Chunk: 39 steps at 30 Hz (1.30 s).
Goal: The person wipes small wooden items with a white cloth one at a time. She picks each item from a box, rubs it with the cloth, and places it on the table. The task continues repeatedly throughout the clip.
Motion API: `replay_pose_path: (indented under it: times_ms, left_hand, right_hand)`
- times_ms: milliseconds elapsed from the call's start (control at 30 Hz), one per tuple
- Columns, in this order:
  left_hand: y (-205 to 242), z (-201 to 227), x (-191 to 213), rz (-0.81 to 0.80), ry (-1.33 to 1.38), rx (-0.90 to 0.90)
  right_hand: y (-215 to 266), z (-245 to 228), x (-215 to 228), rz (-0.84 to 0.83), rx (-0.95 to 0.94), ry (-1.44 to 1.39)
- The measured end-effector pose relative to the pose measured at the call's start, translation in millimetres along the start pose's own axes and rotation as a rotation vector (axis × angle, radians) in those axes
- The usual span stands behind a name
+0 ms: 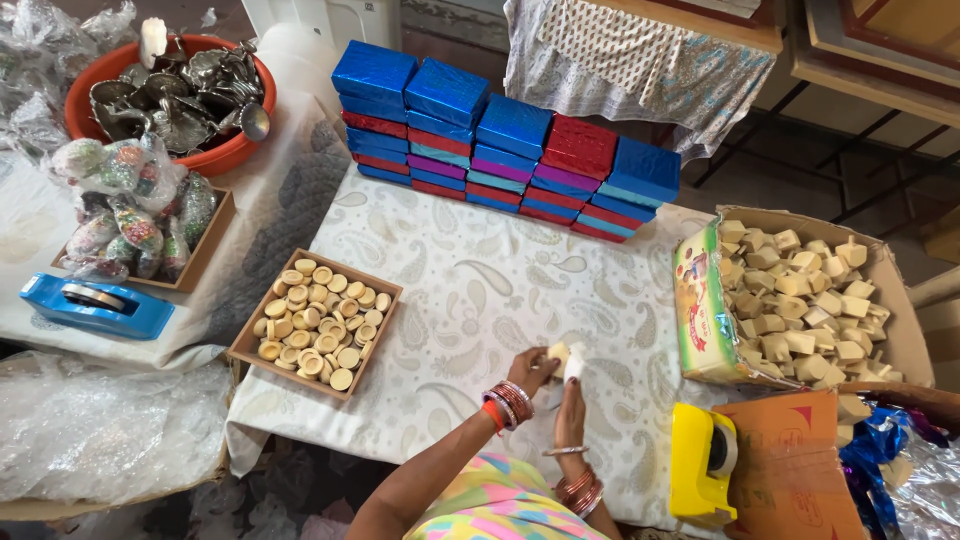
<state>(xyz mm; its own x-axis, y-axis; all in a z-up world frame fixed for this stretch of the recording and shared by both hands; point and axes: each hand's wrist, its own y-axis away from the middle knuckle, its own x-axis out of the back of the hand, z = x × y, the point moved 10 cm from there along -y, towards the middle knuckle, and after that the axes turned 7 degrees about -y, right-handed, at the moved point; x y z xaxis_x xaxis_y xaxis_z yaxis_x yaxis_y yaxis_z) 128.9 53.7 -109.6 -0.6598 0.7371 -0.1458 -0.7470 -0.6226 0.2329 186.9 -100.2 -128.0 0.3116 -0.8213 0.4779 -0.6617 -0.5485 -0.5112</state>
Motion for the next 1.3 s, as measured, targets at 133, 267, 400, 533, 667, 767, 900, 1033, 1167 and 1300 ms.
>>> replay_pose_path:
  times_ms: [133, 267, 400, 533, 667, 767, 900, 1033, 1167, 1300]
  left_hand:
    - [18.5, -8.1, -23.7, -0.198, -0.041, 0.041]
    - [10.1, -1.8, -37.8, -0.254, -0.010, -0.042]
    - [-5.8, 0.3, 7.5, 0.085, -0.048, -0.100]
    - [8.7, 1.7, 8.3, 0.075, -0.105, -0.096]
    - [29.4, 9.1, -38.4, -0.210, -0.200, -0.163]
    - [29.5, 18.3, -51.3, -0.207, -0.271, -0.271]
    - [17.0, 24.1, -31.7, -0.026, -0.247, -0.099]
    - [13.4, 23.9, 0.5, 0.123, -0.267, -0.152]
    - [23.3, 10.5, -21.4, -0.132, -0.518, -0.163]
    - [36.6, 40.5, -25.2, -0.081, -0.655, -0.290]
  right_hand:
    - [-39.5, 1.1, 12.3, -0.021, -0.511, -0.461]
    - [-37.1, -9.6, 15.0, 0.092, -0.732, -0.618]
    - [-9.7, -37.2, -4.2, 0.070, -0.572, -0.590]
    - [-2.8, 24.7, -9.8, 0.072, -0.519, -0.511]
    - [-18.0, 55.6, 3.9, 0.203, -0.821, -0.882]
    - [-29.0, 14.0, 18.8, 0.249, -0.888, -0.982]
    - [-1.1, 11.4, 15.9, 0.215, -0.829, -0.702]
    - [-42.4, -76.5, 42.5, 0.105, -0.546, -0.391]
    - [-82.5, -107.1, 43.0, -0.200, -0.419, -0.007]
    - [-86.8, -110.2, 38.2, -0.239, -0.344, 0.008]
